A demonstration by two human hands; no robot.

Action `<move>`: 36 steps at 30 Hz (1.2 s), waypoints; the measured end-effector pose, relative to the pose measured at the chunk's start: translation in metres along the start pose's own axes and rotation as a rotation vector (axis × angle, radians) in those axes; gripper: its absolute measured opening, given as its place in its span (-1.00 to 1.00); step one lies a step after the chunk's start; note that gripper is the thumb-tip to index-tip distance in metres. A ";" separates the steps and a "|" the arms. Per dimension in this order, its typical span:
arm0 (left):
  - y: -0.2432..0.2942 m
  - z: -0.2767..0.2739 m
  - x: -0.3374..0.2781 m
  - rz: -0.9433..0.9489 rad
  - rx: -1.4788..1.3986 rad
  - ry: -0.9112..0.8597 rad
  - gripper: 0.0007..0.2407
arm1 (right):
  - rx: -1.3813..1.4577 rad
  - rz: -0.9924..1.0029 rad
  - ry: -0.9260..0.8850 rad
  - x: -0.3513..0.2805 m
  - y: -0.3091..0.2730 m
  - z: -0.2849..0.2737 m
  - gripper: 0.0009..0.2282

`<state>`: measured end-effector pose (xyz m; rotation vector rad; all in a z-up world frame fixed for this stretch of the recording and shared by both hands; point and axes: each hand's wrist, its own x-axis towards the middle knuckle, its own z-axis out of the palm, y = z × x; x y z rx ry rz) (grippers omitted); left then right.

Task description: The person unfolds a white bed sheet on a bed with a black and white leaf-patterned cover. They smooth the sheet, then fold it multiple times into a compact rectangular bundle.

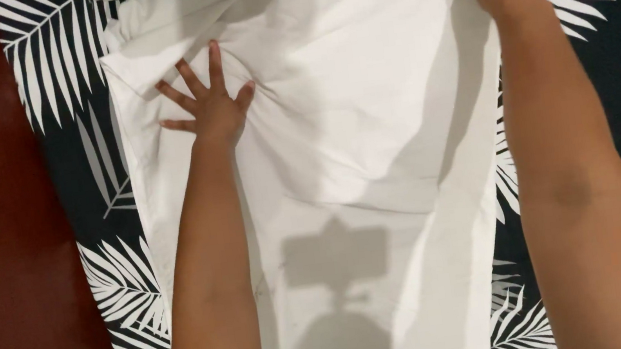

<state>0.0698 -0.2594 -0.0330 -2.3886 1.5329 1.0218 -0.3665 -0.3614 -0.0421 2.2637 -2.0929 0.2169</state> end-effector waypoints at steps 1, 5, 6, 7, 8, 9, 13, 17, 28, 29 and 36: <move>-0.001 -0.001 0.002 -0.003 0.016 -0.019 -0.27 | 0.069 0.055 0.012 0.007 0.002 0.001 -0.72; 0.000 -0.001 0.005 -0.018 -0.006 -0.034 -0.28 | 0.284 0.207 0.033 0.025 0.015 0.018 -0.77; 0.000 0.001 0.007 -0.028 0.006 -0.032 -0.28 | 0.390 0.288 0.041 0.027 0.016 0.023 -0.79; 0.000 0.002 0.009 -0.038 0.020 -0.031 -0.28 | 0.496 0.371 0.048 0.029 0.016 0.028 -0.81; 0.002 0.004 0.009 -0.046 0.017 -0.032 -0.28 | 0.498 0.365 0.041 0.021 0.005 0.024 -0.81; 0.002 0.004 0.009 -0.043 0.018 -0.022 -0.27 | 0.352 0.419 0.045 0.012 -0.008 0.020 -0.61; 0.004 0.003 0.007 -0.035 0.039 0.004 -0.27 | 0.107 0.400 -0.122 -0.057 -0.027 -0.012 -0.41; 0.001 -0.008 0.001 -0.006 0.053 0.078 -0.29 | 0.126 0.384 -0.400 -0.099 -0.042 -0.036 -0.35; -0.021 -0.083 0.072 -0.091 0.194 0.469 -0.61 | 0.203 0.541 -0.562 -0.093 -0.047 -0.022 -0.33; -0.009 -0.034 0.094 -0.092 0.194 0.465 -0.61 | 0.201 0.542 -0.566 -0.096 -0.047 -0.016 -0.33; 0.135 0.168 -0.072 1.015 0.076 0.388 -0.53 | 0.098 0.475 -0.302 -0.107 -0.033 0.020 -0.38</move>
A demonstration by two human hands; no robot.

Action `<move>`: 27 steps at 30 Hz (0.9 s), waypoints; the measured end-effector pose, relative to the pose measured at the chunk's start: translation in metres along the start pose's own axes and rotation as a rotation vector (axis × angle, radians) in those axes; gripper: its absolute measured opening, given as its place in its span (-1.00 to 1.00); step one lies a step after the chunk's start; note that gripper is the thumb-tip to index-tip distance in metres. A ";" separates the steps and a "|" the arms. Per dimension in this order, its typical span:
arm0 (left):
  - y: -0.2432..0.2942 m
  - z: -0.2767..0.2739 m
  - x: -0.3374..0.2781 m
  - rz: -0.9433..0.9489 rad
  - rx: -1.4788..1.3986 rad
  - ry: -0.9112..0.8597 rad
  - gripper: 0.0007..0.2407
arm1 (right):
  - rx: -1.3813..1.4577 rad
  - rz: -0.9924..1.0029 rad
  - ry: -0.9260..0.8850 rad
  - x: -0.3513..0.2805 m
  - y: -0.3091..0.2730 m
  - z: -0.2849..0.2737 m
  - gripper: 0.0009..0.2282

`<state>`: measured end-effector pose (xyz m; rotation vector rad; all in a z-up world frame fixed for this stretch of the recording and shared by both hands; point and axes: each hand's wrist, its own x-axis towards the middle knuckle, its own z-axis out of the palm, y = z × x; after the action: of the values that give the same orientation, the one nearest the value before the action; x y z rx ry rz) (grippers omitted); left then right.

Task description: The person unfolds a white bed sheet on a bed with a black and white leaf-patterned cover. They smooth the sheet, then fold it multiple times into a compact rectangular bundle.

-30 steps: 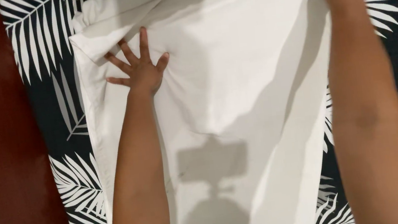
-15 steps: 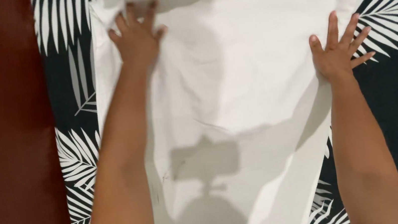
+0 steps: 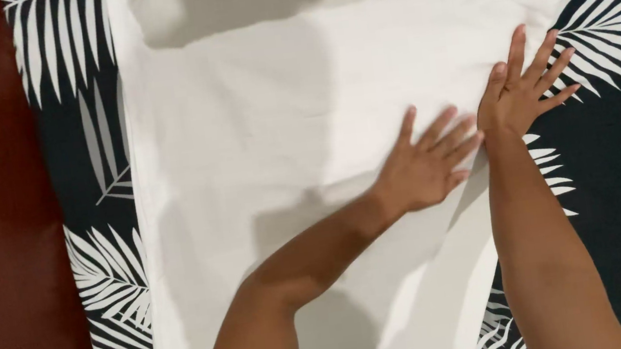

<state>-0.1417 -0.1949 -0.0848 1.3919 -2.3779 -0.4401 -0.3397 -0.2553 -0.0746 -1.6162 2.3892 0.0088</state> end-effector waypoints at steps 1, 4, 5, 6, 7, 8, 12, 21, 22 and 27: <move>0.007 0.016 -0.009 0.092 -0.069 -0.073 -0.51 | -0.024 -0.013 0.057 0.000 0.003 0.006 -0.37; -0.090 -0.021 0.007 0.142 0.126 -0.005 -0.53 | 0.004 -0.041 0.142 -0.005 0.003 0.010 -0.36; -0.166 -0.022 0.007 0.143 0.123 -0.008 -0.53 | 0.002 -0.038 0.139 -0.004 0.004 0.013 -0.36; -0.236 -0.024 -0.007 -0.167 0.178 -0.080 -0.64 | -0.007 -0.051 0.162 -0.003 0.006 0.014 -0.35; -0.301 -0.026 -0.027 -0.477 0.235 -0.145 -0.69 | -0.012 -0.067 0.191 0.001 0.005 0.016 -0.33; -0.297 -0.072 -0.026 -0.475 0.236 -0.142 -0.69 | -0.011 -0.066 0.194 0.002 0.004 0.016 -0.33; -0.269 -0.160 -0.010 -0.748 0.344 0.030 -0.57 | -0.026 -0.033 0.201 0.001 0.003 0.016 -0.33; -0.003 0.006 0.093 0.078 -0.061 -0.127 -0.48 | -0.049 -0.012 0.213 0.005 0.010 0.027 -0.39; -0.003 0.028 0.100 0.117 -0.034 -0.036 -0.54 | -0.045 0.005 0.195 0.003 0.011 0.027 -0.40; -0.157 -0.025 0.074 -0.070 0.185 0.017 -0.55 | -0.118 0.078 0.183 0.005 0.007 0.019 -0.43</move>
<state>-0.0432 -0.3356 -0.1206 1.5554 -2.4133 -0.2287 -0.3441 -0.2537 -0.0949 -1.6385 2.6348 0.0179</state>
